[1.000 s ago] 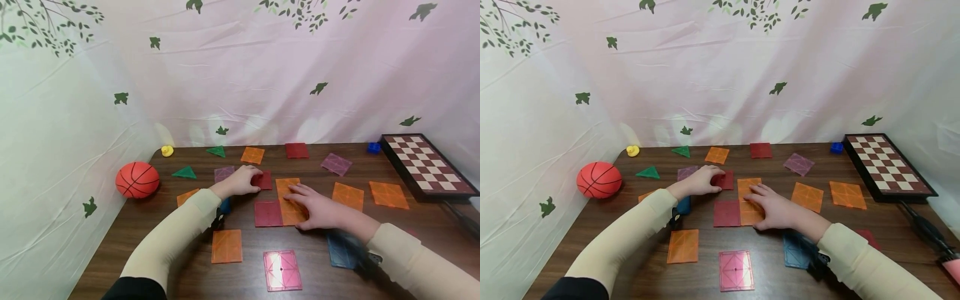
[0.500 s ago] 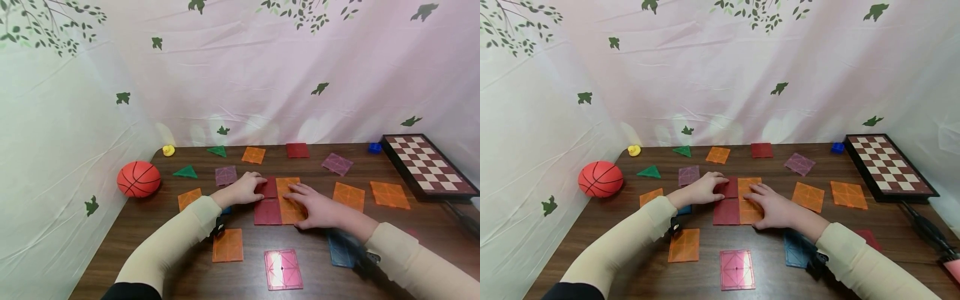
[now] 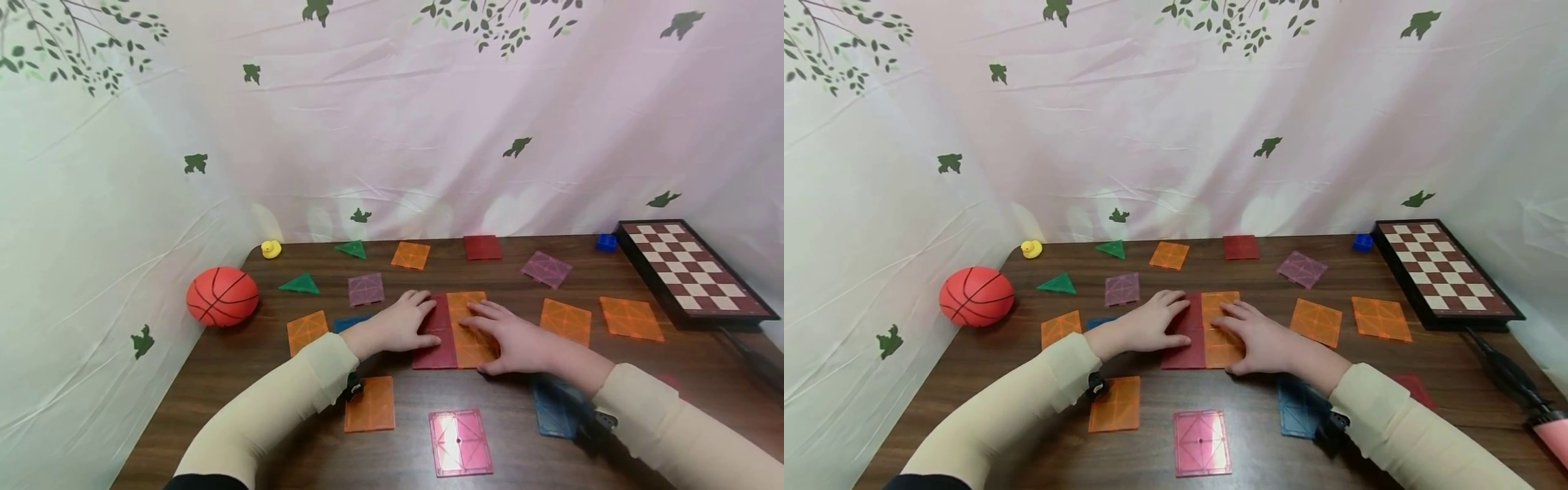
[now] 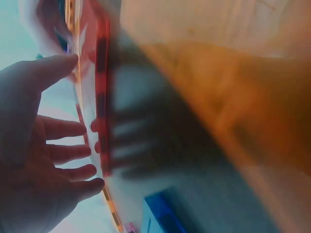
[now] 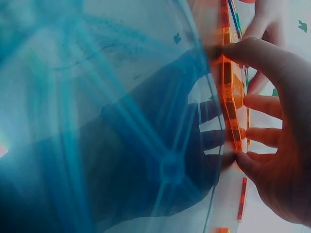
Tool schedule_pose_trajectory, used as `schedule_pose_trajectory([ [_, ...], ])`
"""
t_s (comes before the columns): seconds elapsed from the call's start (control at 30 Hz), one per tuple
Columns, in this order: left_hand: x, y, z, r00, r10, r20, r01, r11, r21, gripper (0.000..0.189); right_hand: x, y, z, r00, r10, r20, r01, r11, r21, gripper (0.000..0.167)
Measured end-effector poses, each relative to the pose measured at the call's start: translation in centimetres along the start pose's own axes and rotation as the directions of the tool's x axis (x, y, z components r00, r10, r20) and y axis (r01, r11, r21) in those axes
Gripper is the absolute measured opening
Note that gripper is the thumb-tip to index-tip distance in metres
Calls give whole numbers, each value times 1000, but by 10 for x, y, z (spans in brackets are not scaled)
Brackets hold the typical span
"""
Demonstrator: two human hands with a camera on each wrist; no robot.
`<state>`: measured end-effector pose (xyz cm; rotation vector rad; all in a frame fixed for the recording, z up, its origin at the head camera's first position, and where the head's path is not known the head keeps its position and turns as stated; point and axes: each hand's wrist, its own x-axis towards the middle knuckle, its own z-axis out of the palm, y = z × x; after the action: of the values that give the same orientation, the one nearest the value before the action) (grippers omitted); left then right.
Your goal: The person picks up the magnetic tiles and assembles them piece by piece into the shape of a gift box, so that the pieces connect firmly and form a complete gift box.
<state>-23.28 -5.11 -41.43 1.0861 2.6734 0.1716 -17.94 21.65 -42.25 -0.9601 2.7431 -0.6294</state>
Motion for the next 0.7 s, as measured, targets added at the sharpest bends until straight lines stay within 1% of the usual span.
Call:
schedule_pose_trajectory([
  [0.07,-5,4,2,1000,28,14,-28,1000,13,83,-1,4,-2,1000,2,-15,-2,1000,9,75],
  [0.13,-10,7,3,998,60,27,-60,998,22,87,-4,10,-7,999,11,-47,-11,1000,8,73],
  [0.2,-14,10,5,995,88,34,-90,995,40,88,-10,17,-16,996,38,-84,-38,999,2,71],
  [0.3,-18,14,7,993,114,40,-116,991,69,87,-21,30,-30,987,102,-127,-104,994,-10,70],
  [0.43,-20,19,7,991,125,48,-129,988,79,84,-43,50,-44,967,209,-149,-217,975,-40,72],
  [0.53,-21,20,8,990,129,54,-133,988,81,82,-61,63,-45,953,262,-151,-274,959,-68,76],
  [0.63,-21,21,9,990,126,61,-131,988,83,80,-74,73,-42,946,291,-144,-305,948,-90,78],
  [0.7,-22,21,9,990,123,65,-128,989,78,80,-78,76,-39,945,295,-144,-311,945,-101,76],
])
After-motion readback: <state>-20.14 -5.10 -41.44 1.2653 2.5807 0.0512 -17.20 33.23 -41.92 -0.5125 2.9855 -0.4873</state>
